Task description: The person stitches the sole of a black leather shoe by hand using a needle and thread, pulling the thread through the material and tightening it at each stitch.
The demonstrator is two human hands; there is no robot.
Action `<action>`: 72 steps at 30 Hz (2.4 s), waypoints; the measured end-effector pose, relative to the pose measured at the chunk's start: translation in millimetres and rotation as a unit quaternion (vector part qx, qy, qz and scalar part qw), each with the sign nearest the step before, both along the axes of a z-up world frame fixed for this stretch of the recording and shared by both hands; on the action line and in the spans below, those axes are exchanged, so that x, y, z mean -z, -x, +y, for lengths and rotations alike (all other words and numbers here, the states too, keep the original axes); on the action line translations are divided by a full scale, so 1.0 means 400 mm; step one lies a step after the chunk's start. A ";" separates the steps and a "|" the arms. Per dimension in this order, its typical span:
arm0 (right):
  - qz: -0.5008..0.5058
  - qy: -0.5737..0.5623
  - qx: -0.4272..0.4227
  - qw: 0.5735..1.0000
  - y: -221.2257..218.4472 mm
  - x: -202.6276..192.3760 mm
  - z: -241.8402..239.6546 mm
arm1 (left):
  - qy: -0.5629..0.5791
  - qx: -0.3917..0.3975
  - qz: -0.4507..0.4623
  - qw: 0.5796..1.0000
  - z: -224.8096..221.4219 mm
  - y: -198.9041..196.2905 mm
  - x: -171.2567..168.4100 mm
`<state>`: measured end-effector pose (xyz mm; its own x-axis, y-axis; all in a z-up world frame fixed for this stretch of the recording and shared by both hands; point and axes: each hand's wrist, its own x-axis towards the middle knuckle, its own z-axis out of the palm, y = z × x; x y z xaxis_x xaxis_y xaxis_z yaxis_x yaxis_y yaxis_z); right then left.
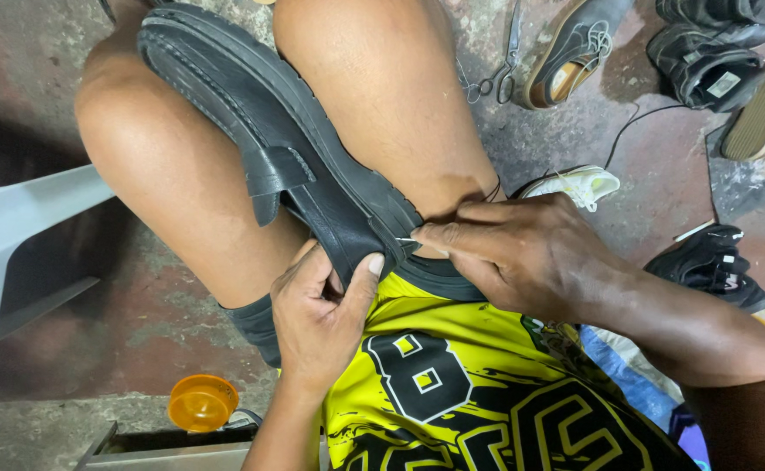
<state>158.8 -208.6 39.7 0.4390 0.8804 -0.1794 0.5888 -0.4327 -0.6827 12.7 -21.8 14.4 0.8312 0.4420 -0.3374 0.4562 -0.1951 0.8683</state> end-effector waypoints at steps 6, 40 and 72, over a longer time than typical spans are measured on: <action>-0.024 0.167 -0.070 0.983 0.018 -0.017 0.015 | -0.021 -0.011 0.007 1.000 -0.013 0.000 -0.012; -0.125 0.083 -0.205 0.967 0.016 0.053 0.131 | 0.012 -0.089 -0.001 0.996 -0.030 0.033 0.075; 0.041 0.002 -0.084 0.996 -0.065 0.025 0.061 | 0.253 -0.094 -0.175 0.947 0.042 0.109 0.022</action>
<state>184.8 -184.2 29.8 0.2697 0.9394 -0.2114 0.5950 -0.3352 -0.7305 -31.0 -5.2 5.6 0.8539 0.4490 -0.2632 0.1075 0.3425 0.9334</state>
